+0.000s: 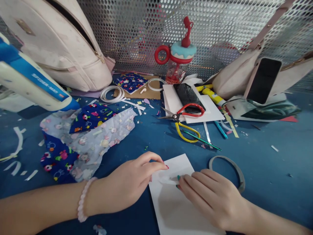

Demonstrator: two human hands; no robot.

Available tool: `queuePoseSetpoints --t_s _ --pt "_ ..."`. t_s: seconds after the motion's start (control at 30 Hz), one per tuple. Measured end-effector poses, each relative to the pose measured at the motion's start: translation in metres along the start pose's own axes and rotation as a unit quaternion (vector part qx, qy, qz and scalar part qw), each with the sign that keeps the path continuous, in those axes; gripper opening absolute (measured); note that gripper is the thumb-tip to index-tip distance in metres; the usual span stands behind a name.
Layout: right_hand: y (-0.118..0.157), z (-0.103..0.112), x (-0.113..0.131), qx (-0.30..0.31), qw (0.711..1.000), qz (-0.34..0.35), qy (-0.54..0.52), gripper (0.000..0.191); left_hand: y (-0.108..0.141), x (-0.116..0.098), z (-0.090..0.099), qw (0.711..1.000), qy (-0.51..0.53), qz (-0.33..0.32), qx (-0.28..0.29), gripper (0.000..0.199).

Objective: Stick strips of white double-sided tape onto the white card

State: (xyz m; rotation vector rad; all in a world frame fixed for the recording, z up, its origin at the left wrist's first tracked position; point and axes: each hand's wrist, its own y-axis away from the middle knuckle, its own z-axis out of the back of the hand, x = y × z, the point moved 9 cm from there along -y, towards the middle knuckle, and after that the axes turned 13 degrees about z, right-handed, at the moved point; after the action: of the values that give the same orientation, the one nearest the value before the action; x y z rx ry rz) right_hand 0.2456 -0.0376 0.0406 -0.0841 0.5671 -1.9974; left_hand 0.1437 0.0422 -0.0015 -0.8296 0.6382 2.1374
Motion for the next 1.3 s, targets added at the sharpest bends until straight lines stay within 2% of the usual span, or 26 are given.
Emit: queuePoseSetpoints --t_s 0.37,0.67,0.87,1.07,1.3 --pt "-0.002 -0.005 -0.008 0.006 1.000 -0.006 -0.011 0.026 -0.004 -0.014 0.008 0.998 0.045 -0.034 0.004 0.040" --pt "0.002 -0.011 -0.011 0.018 0.999 -0.021 -0.022 0.019 0.004 -0.018 0.003 0.985 -0.123 -0.107 -0.056 0.036" --pt "0.000 -0.011 -0.013 0.018 0.999 -0.030 -0.028 0.021 0.006 -0.023 0.000 0.973 -0.173 -0.137 -0.066 0.031" --pt "0.001 -0.014 -0.016 0.009 0.997 -0.057 -0.050 0.016 0.006 -0.023 -0.007 0.968 -0.189 -0.160 -0.042 0.029" --pt "0.000 -0.015 -0.027 -0.016 0.989 -0.104 -0.099 0.021 0.004 -0.023 0.001 0.961 -0.220 -0.157 -0.061 0.028"
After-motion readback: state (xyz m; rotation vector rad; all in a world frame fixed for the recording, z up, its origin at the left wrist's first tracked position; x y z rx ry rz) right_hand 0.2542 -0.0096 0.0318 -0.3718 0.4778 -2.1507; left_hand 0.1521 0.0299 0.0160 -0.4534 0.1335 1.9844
